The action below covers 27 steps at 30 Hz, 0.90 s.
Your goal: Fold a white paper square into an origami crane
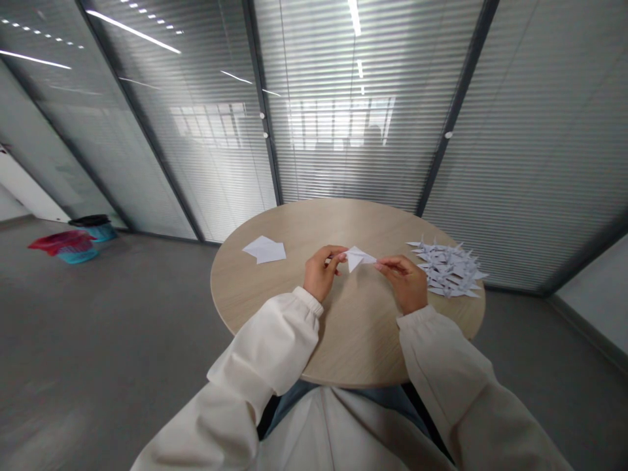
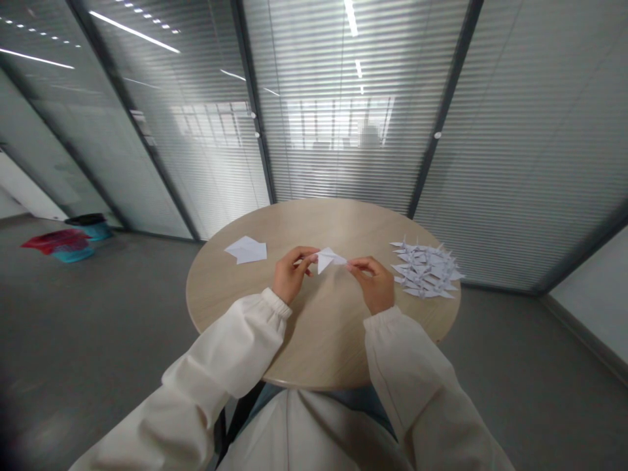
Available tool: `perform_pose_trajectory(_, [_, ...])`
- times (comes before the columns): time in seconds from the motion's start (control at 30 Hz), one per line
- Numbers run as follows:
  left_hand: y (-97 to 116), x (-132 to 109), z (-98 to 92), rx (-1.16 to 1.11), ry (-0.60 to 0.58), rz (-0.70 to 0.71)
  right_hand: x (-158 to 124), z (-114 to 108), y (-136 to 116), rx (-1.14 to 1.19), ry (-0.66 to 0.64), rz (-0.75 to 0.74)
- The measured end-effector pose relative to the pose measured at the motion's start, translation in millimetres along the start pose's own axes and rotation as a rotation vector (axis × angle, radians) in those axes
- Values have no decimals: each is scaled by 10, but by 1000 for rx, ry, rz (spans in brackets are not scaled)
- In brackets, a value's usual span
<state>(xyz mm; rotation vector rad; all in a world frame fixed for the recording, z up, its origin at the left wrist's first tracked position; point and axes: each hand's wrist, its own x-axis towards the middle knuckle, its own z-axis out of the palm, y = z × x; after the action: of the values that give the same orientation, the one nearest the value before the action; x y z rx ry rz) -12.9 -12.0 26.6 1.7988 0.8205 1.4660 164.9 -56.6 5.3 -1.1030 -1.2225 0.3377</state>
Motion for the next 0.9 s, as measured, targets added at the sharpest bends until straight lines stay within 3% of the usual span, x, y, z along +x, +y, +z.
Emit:
perform_pose_trajectory(0.37, [-18,-1,-6,17,12,15,0,-5,-30,-5,-36,-13])
perform_pose_trajectory(0.9, [-15,-3,-4,32,-21,9,3,-16,-23,-45,21,0])
